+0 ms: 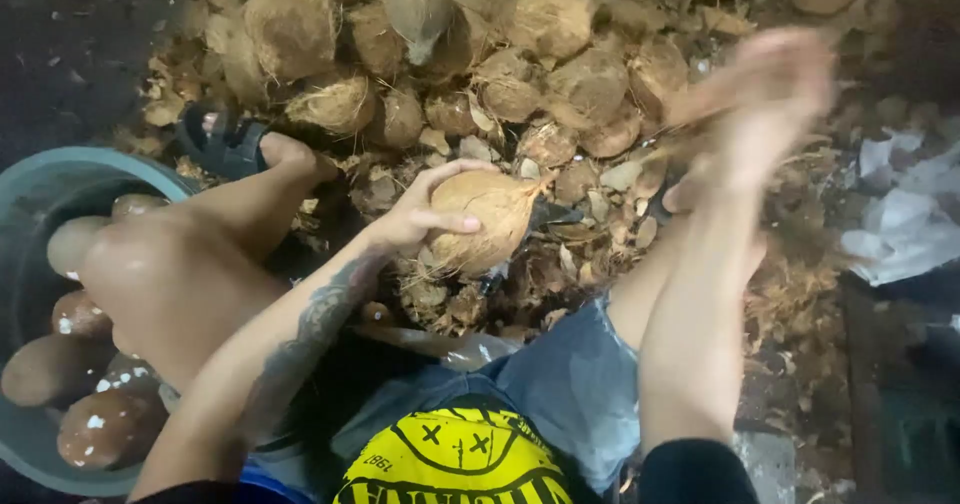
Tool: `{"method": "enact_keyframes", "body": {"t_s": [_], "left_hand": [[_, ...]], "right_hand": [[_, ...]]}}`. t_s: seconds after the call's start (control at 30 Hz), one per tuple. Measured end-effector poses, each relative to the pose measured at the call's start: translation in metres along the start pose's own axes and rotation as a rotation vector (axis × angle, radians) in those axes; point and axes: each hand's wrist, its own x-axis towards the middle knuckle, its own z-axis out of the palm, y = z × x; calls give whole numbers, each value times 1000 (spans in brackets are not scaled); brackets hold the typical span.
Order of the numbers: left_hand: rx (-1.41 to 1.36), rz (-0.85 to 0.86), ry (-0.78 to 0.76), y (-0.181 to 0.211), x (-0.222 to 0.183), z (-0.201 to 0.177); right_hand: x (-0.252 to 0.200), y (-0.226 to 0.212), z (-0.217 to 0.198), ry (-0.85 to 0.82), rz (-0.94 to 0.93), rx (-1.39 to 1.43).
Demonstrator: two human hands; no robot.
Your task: Peeling the outer husk of coconuts using a knife while sitting on the floor.
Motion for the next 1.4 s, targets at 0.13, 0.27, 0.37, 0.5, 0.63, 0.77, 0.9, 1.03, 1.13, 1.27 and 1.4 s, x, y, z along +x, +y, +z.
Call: {"method": "enact_keyframes", "body": {"t_s": [0.13,0.27,0.37,0.5,0.63,0.77,0.9,1.03,1.13,1.27,1.4], "left_hand": [[-14,26,240,-10,16,12],[121,61,217,-24,15,-6],[110,46,226,-27,12,-2],[2,12,231,-4,9,16],[-28,2,325,9,14,23],[-315,-89,618,35,13,49],[-432,-169,698,25,20,23],[-334,-261,880,24,16,26],[-126,-338,915,10,13,18],[-91,-402,917,-5,18,22],[-155,-315,793,-13,11,19]], "right_hand": [[-53,-83,58,-502,412,146],[-94,-72,72,-928,135,81],[-127,-30,92,-817,-4,91],[-126,16,89,-619,-39,-129],[-100,36,59,-450,-36,-452],[-100,-11,66,-452,-53,-380],[-130,-57,100,-824,-167,-136],[-152,-53,125,-750,-379,-166],[-174,-8,142,-615,-467,-119],[-174,-5,144,-536,-381,-154],[-125,40,122,-376,62,-788]]}}
